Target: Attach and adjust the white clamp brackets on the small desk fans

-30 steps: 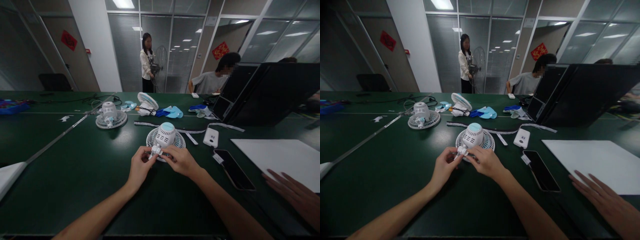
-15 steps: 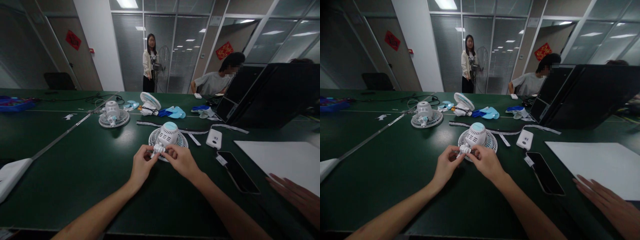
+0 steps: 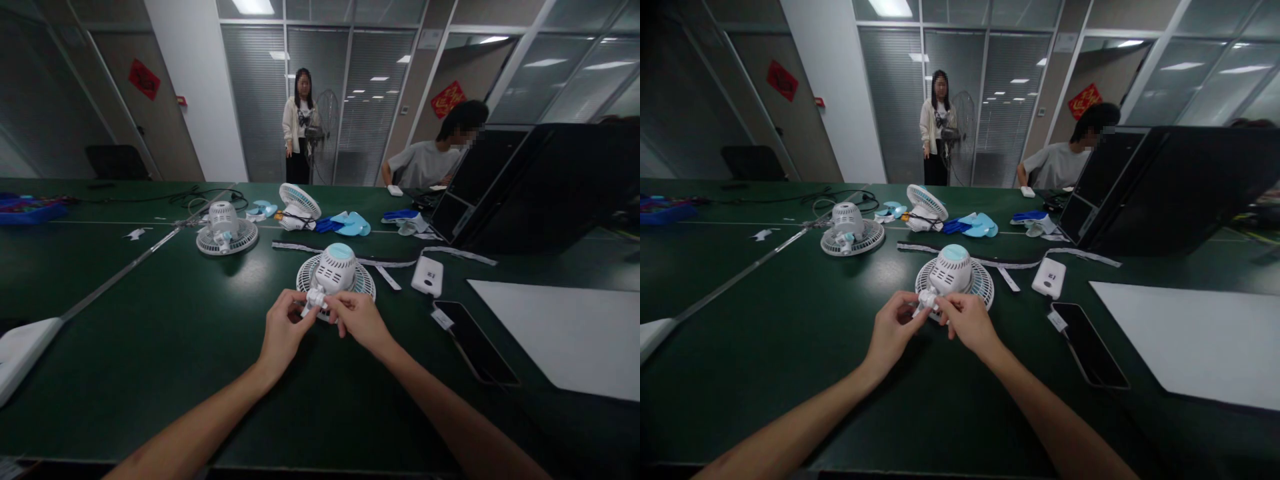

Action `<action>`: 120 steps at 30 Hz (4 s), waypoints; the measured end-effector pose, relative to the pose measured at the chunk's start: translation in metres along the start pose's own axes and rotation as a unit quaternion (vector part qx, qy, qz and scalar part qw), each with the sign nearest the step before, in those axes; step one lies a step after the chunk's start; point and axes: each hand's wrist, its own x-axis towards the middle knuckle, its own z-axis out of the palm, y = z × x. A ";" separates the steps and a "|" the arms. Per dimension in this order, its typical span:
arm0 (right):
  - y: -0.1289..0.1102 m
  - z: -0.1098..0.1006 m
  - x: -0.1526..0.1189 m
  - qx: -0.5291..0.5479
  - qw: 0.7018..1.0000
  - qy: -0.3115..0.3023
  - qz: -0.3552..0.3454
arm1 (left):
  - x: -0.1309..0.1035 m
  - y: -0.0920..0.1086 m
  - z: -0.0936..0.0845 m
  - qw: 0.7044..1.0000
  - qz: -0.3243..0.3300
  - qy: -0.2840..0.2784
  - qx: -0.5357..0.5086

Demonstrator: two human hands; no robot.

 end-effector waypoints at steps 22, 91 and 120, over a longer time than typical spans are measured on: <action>-0.006 -0.015 -0.004 -0.170 0.974 0.043 -0.147 | 0.001 0.002 -0.003 1.000 0.014 0.013 0.023; -0.004 -0.004 -0.002 -0.019 1.000 0.011 -0.005 | 0.003 0.004 -0.005 0.999 0.016 0.009 0.039; 0.002 -0.016 -0.004 -0.256 0.921 0.030 -0.291 | 0.002 0.007 -0.005 1.000 0.007 0.008 0.019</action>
